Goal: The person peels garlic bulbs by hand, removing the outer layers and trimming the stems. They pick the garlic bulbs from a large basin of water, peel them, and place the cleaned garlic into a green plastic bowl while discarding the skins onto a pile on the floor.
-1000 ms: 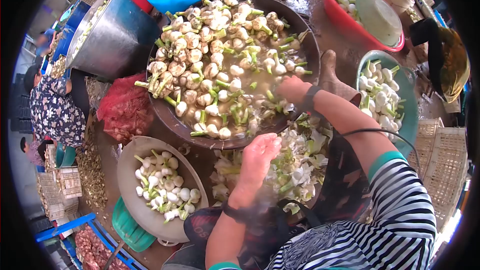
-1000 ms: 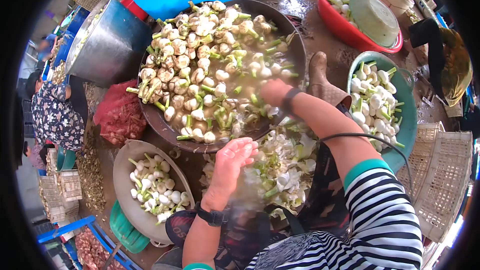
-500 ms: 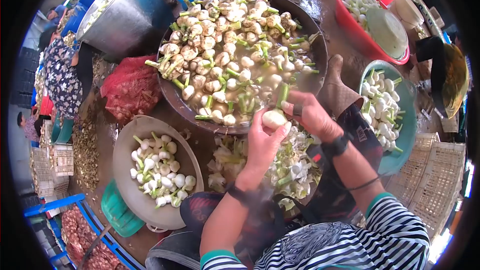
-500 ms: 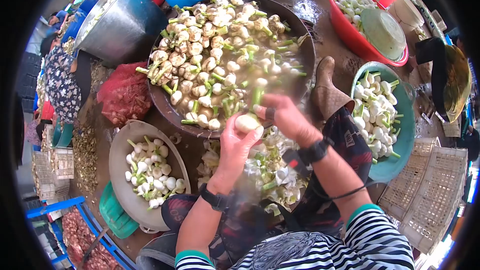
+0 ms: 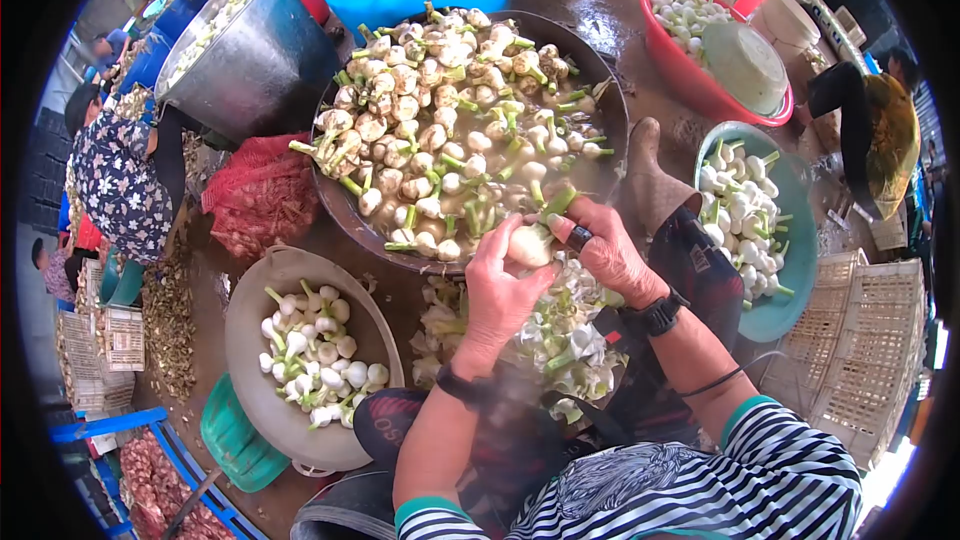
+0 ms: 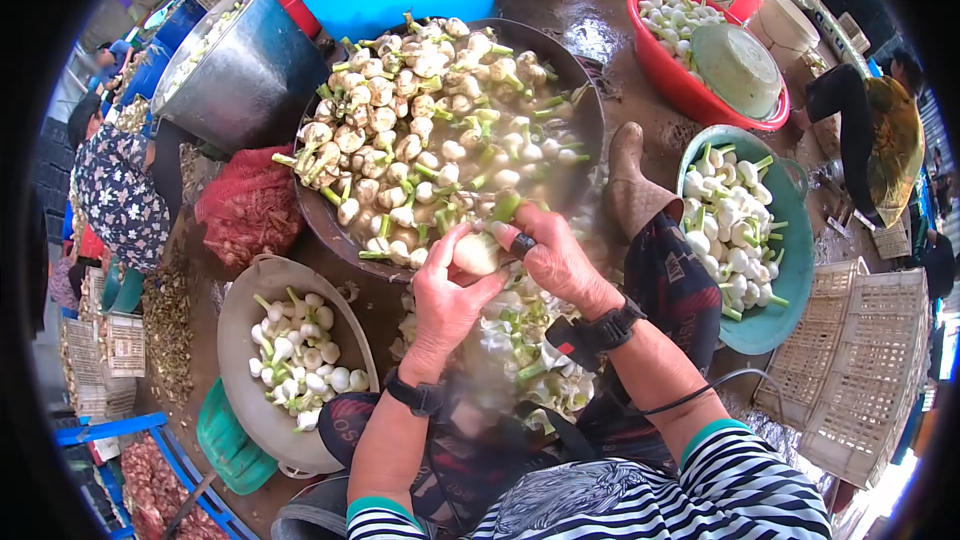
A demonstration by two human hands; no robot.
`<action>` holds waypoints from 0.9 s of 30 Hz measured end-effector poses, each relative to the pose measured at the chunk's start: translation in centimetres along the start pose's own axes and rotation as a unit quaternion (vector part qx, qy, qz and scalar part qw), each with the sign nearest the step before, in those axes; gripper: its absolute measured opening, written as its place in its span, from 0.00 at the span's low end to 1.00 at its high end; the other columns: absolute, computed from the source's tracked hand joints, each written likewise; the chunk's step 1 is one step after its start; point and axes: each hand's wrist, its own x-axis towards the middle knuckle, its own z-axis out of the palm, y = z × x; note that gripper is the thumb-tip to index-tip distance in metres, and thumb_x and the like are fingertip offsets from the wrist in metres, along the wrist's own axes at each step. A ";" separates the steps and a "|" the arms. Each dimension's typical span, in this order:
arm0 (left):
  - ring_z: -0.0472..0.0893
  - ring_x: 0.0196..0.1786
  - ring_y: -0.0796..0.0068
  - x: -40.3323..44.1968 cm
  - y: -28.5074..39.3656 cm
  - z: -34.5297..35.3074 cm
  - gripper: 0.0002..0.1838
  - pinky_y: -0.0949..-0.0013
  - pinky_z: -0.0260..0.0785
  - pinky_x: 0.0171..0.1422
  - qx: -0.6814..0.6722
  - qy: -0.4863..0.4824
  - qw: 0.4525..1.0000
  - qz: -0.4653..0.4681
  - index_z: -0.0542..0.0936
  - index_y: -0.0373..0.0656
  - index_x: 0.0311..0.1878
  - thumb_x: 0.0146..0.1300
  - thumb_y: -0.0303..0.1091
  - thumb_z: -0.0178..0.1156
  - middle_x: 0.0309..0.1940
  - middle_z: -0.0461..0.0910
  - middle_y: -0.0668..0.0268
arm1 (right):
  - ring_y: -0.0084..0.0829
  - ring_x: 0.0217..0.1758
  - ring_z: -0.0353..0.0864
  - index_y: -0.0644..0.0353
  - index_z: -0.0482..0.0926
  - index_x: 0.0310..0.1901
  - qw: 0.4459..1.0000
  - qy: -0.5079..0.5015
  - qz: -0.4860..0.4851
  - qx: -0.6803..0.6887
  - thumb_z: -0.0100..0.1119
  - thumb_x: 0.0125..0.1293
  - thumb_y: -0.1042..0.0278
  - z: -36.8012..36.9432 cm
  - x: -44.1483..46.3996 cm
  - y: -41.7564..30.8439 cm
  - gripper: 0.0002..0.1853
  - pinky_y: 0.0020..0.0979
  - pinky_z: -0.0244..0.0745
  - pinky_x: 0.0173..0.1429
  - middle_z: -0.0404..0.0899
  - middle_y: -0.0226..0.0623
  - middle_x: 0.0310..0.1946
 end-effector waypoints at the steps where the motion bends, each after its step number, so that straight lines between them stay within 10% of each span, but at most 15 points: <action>1: 0.79 0.47 0.67 0.0 0.0 -0.1 0.35 0.68 0.75 0.50 -0.016 -0.008 1.000 0.001 0.71 0.32 0.56 0.40 0.22 0.72 0.47 0.76 0.56 | 0.20 0.34 0.70 0.68 0.76 0.39 1.000 0.004 -0.022 -0.019 0.52 0.68 0.62 -0.1 -0.1 0.3 0.14 0.26 0.68 0.38 0.73 0.29 0.28; 11: 0.80 0.29 0.68 0.1 0.3 -1.4 0.23 0.70 0.75 0.28 -0.482 -0.120 0.828 -0.259 0.72 0.35 0.52 0.63 0.46 0.53 0.35 0.79 0.58 | 0.17 0.28 0.67 0.65 0.78 0.40 0.979 0.096 0.053 0.174 0.53 0.66 0.68 1.4 -1.1 1.9 0.09 0.25 0.67 0.36 0.70 0.25 0.26; 13: 0.80 0.26 0.70 0.1 0.3 -1.2 0.23 0.71 0.73 0.24 -0.546 -0.136 0.782 -0.268 0.74 0.36 0.48 0.66 0.50 0.50 0.34 0.80 0.59 | 0.16 0.28 0.67 0.64 0.79 0.38 0.906 0.144 0.109 0.383 0.54 0.65 0.71 2.8 -1.0 3.7 0.07 0.23 0.66 0.34 0.71 0.23 0.27; 16: 0.80 0.25 0.70 0.0 -3.7 -0.8 0.23 0.70 0.73 0.22 -0.387 -0.135 0.850 -0.329 0.74 0.37 0.47 0.68 0.51 0.48 0.33 0.80 0.58 | 0.17 0.29 0.70 0.65 0.80 0.36 0.815 0.177 0.189 0.519 0.53 0.63 0.77 3.7 -0.7 2.5 0.06 0.23 0.66 0.35 0.77 0.27 0.30; 19: 0.81 0.27 0.70 0.7 -0.3 -0.2 0.22 0.71 0.74 0.23 -0.249 0.041 0.914 -0.316 0.74 0.38 0.49 0.69 0.49 0.47 0.34 0.79 0.57 | 0.20 0.30 0.73 0.67 0.80 0.38 0.975 0.169 0.066 0.128 0.49 0.63 0.79 2.0 -0.8 0.2 0.08 0.24 0.68 0.36 0.79 0.31 0.30; 27: 0.80 0.43 0.78 -0.4 1.4 0.6 0.20 0.74 0.75 0.42 -0.161 -0.037 0.966 -0.199 0.71 0.37 0.58 0.64 0.33 0.57 0.44 0.79 0.68 | 0.16 0.27 0.71 0.67 0.78 0.44 0.968 0.228 -0.008 -0.100 0.51 0.58 0.82 2.7 -1.9 1.6 0.12 0.24 0.69 0.33 0.76 0.41 0.24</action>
